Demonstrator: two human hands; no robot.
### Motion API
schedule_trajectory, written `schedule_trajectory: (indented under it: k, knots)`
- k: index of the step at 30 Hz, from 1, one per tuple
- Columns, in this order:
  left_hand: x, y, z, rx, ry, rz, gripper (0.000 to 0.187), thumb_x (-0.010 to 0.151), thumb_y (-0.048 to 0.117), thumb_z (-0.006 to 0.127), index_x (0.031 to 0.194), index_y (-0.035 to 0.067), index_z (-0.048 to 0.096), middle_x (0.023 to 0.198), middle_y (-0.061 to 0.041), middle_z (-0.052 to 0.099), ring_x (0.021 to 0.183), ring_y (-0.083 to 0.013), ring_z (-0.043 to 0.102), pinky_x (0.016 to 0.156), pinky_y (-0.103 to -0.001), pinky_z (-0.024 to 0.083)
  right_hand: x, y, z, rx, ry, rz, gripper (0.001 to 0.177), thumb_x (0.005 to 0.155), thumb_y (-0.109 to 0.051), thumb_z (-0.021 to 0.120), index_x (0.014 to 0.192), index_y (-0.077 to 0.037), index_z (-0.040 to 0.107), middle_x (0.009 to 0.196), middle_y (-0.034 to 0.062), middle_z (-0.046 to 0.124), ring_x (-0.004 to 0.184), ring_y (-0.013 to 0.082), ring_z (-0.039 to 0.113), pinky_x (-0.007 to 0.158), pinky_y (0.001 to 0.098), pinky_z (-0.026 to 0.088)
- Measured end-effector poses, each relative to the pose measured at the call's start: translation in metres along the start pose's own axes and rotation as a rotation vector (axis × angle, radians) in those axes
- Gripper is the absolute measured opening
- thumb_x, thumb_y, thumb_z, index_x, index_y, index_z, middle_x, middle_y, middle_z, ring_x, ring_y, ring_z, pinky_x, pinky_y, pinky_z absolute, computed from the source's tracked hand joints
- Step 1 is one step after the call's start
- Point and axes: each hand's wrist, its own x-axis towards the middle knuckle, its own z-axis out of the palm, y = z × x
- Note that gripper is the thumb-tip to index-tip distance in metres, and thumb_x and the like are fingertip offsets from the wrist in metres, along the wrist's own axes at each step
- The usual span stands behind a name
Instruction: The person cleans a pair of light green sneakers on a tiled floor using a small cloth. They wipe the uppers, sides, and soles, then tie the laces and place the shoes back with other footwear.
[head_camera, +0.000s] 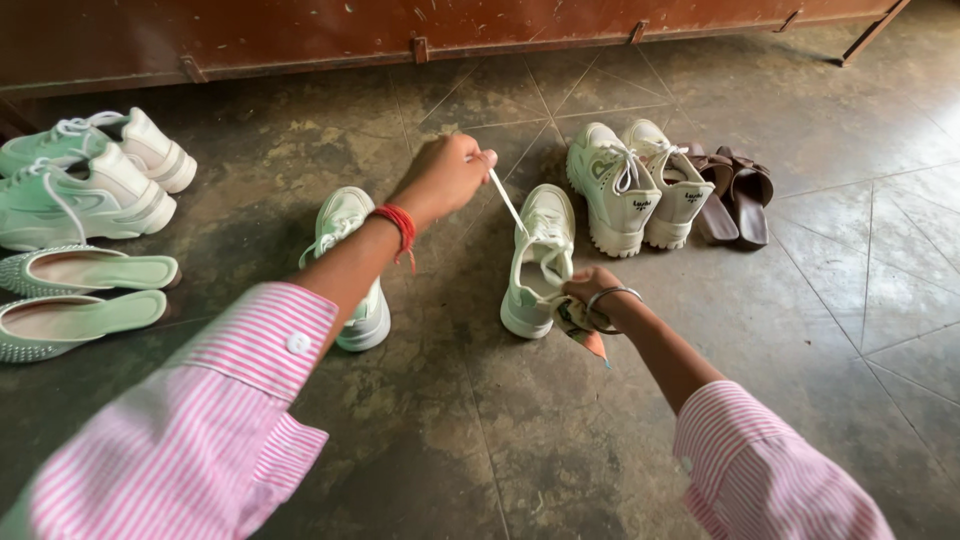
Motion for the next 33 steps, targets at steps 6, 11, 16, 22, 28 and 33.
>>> schedule_trajectory:
  k: [6,11,16,22,28,33]
  knots:
    - [0.015,0.0,-0.017,0.085,0.0,0.058,0.032,0.094,0.036,0.065,0.081,0.008,0.074,0.079,-0.01,0.074,0.076,-0.0259,0.071,0.073,-0.04,0.054,-0.025,-0.002,-0.015,-0.013,-0.11,0.217,0.062,0.082,-0.058,0.08,0.112,-0.004,0.075,0.104,0.0144,0.071,0.083,0.0237,0.064,0.069,0.0404,0.052]
    - [0.059,0.039,-0.033,0.281,-0.017,0.059,0.029,0.092,0.036,0.072,0.086,0.01,0.081,0.087,-0.016,0.074,0.087,-0.0309,0.074,0.08,-0.042,0.056,-0.01,-0.056,-0.102,-0.107,-0.076,-0.06,0.049,0.073,-0.037,0.076,0.121,-0.029,0.077,0.106,0.0048,0.077,0.082,0.0229,0.072,0.074,0.0369,0.062]
    - [0.102,0.088,-0.03,0.439,0.105,-0.057,0.029,0.08,0.038,0.081,0.089,0.011,0.078,0.094,-0.011,0.075,0.092,-0.0302,0.072,0.077,-0.045,0.057,0.001,-0.143,-0.217,-0.148,0.104,-0.119,0.046,0.076,-0.036,0.075,0.121,-0.026,0.076,0.107,0.0047,0.076,0.086,0.0216,0.072,0.076,0.0375,0.062]
    - [0.105,0.106,0.023,0.161,0.313,-0.064,0.022,0.08,0.032,0.082,0.083,0.01,0.08,0.088,-0.01,0.077,0.085,-0.0276,0.073,0.075,-0.043,0.052,-0.03,-0.199,-0.182,-0.166,-0.024,-0.221,0.043,0.079,-0.035,0.074,0.12,-0.022,0.075,0.11,0.0046,0.075,0.091,0.0201,0.071,0.078,0.0382,0.062]
    - [0.103,0.079,0.065,-0.395,0.056,0.076,0.027,0.087,0.029,0.077,0.081,0.002,0.076,0.072,-0.009,0.077,0.061,-0.0154,0.073,0.063,-0.033,0.059,-0.064,-0.223,-0.145,-0.062,-0.068,-0.236,0.041,0.083,-0.034,0.074,0.12,-0.018,0.074,0.112,0.0044,0.074,0.096,0.0186,0.071,0.079,0.0389,0.062]
    - [0.104,0.082,0.075,-0.364,0.047,0.248,0.027,0.081,0.032,0.083,0.084,0.006,0.078,0.079,-0.006,0.079,0.069,-0.0107,0.073,0.067,-0.028,0.058,-0.07,-0.216,-0.149,0.074,0.049,-0.266,0.037,0.09,-0.038,0.074,0.116,-0.011,0.077,0.104,0.0087,0.077,0.085,0.0161,0.072,0.074,0.0326,0.06]
